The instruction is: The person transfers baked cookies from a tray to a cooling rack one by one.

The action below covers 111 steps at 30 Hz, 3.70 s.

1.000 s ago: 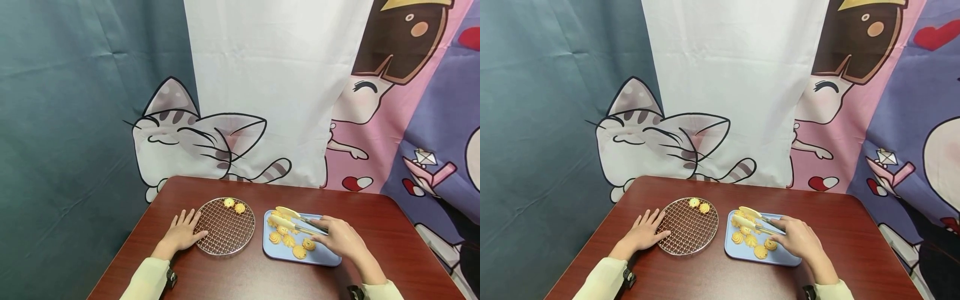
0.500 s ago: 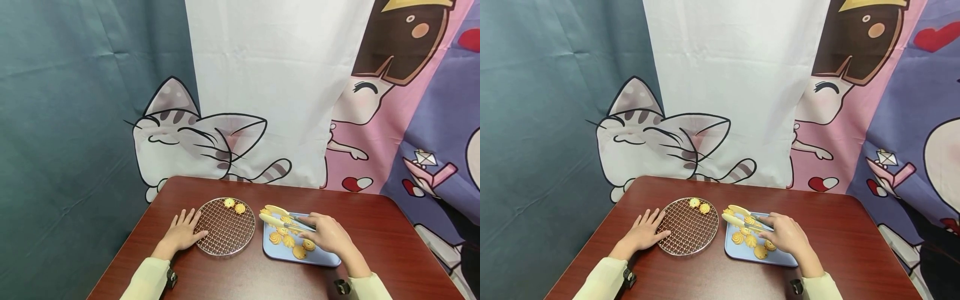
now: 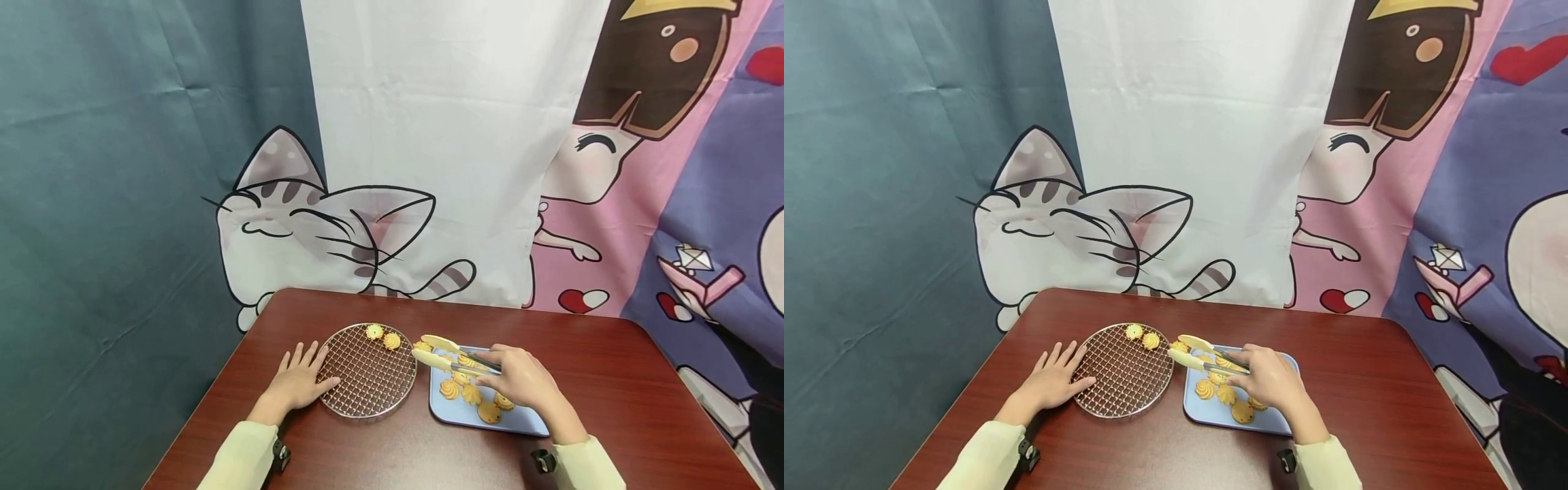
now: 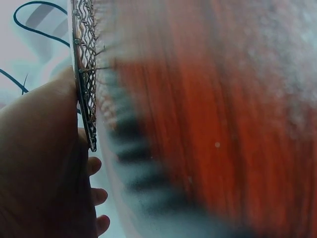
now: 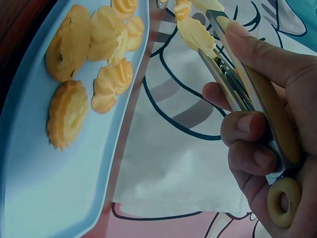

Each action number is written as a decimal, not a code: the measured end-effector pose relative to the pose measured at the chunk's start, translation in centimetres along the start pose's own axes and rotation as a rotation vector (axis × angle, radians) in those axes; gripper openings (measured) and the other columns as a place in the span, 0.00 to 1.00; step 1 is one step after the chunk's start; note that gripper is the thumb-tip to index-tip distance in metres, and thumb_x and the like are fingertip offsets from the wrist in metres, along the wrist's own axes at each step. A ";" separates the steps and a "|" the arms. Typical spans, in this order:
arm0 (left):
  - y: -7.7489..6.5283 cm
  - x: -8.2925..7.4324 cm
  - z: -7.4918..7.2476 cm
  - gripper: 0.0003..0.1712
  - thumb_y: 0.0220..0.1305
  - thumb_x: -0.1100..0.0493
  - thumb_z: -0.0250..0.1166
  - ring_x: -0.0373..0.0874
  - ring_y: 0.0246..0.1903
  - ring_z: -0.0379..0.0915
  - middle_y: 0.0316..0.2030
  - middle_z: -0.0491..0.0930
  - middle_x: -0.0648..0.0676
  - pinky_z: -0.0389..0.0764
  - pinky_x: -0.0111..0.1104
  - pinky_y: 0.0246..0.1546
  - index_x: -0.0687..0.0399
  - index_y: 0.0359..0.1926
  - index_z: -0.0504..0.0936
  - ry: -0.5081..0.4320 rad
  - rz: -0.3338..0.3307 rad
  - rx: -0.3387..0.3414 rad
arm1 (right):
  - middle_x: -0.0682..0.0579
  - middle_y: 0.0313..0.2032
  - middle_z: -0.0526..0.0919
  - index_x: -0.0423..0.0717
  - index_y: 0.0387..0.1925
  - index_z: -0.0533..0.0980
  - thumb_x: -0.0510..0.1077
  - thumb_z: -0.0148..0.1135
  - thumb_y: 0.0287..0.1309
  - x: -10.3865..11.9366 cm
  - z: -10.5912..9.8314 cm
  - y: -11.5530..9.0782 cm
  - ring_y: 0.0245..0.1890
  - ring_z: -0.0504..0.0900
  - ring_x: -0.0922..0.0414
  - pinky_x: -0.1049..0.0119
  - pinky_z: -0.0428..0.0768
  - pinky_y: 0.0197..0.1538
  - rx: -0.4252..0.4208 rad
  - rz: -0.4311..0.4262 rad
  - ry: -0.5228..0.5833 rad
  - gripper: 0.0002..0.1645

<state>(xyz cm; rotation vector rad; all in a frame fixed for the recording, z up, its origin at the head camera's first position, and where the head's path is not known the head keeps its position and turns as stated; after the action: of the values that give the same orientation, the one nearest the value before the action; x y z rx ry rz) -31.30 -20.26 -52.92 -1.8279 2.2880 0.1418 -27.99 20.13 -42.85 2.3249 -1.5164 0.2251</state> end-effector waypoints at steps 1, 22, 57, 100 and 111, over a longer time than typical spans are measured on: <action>0.0 0.0 0.0 0.49 0.70 0.29 0.54 0.71 0.76 0.41 0.77 0.54 0.66 0.45 0.65 0.72 0.57 0.78 0.59 0.002 0.000 0.000 | 0.61 0.34 0.82 0.52 0.54 0.86 0.55 0.79 0.49 0.0 0.1 0.1 0.27 0.71 0.64 0.68 0.69 0.29 0.001 0.001 -0.001 0.29; -0.3 -0.5 -0.6 0.49 0.70 0.30 0.54 0.71 0.76 0.42 0.77 0.54 0.66 0.45 0.65 0.72 0.58 0.78 0.59 0.001 -0.012 0.007 | 0.63 0.32 0.82 0.51 0.52 0.87 0.55 0.79 0.49 2.0 1.4 1.8 0.26 0.71 0.67 0.68 0.72 0.30 -0.001 -0.091 0.039 0.28; -0.2 -0.3 -0.5 0.49 0.71 0.31 0.54 0.71 0.76 0.41 0.77 0.53 0.66 0.45 0.64 0.73 0.57 0.79 0.57 -0.011 -0.015 0.010 | 0.58 0.42 0.85 0.53 0.54 0.86 0.53 0.79 0.50 2.4 3.5 3.1 0.35 0.83 0.60 0.60 0.80 0.36 0.068 -0.025 -0.009 0.28; 0.0 -0.3 -0.1 0.50 0.70 0.30 0.55 0.71 0.76 0.41 0.77 0.53 0.66 0.45 0.64 0.73 0.59 0.78 0.58 -0.002 -0.013 0.000 | 0.61 0.43 0.81 0.51 0.57 0.84 0.55 0.82 0.45 1.1 0.0 -1.5 0.36 0.79 0.63 0.65 0.78 0.34 -0.087 -0.050 -0.015 0.35; -0.1 -0.5 -0.3 0.49 0.70 0.31 0.55 0.71 0.76 0.42 0.77 0.54 0.66 0.45 0.64 0.73 0.59 0.78 0.58 0.001 -0.009 0.006 | 0.64 0.42 0.81 0.54 0.55 0.85 0.57 0.81 0.44 -1.8 -1.2 -4.2 0.37 0.82 0.61 0.62 0.78 0.33 -0.116 0.042 -0.019 0.34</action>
<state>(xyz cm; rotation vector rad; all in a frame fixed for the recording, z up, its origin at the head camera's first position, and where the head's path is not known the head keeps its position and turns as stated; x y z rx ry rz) -31.15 -19.87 -52.51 -1.8358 2.2774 0.1322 -24.82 23.67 -43.20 2.2126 -1.5462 0.1229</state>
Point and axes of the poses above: each hand's wrist, its own y-axis towards the middle knuckle, its own z-axis out of the palm, x = y × z, the point moved 8 cm from there along y, towards the middle knuckle
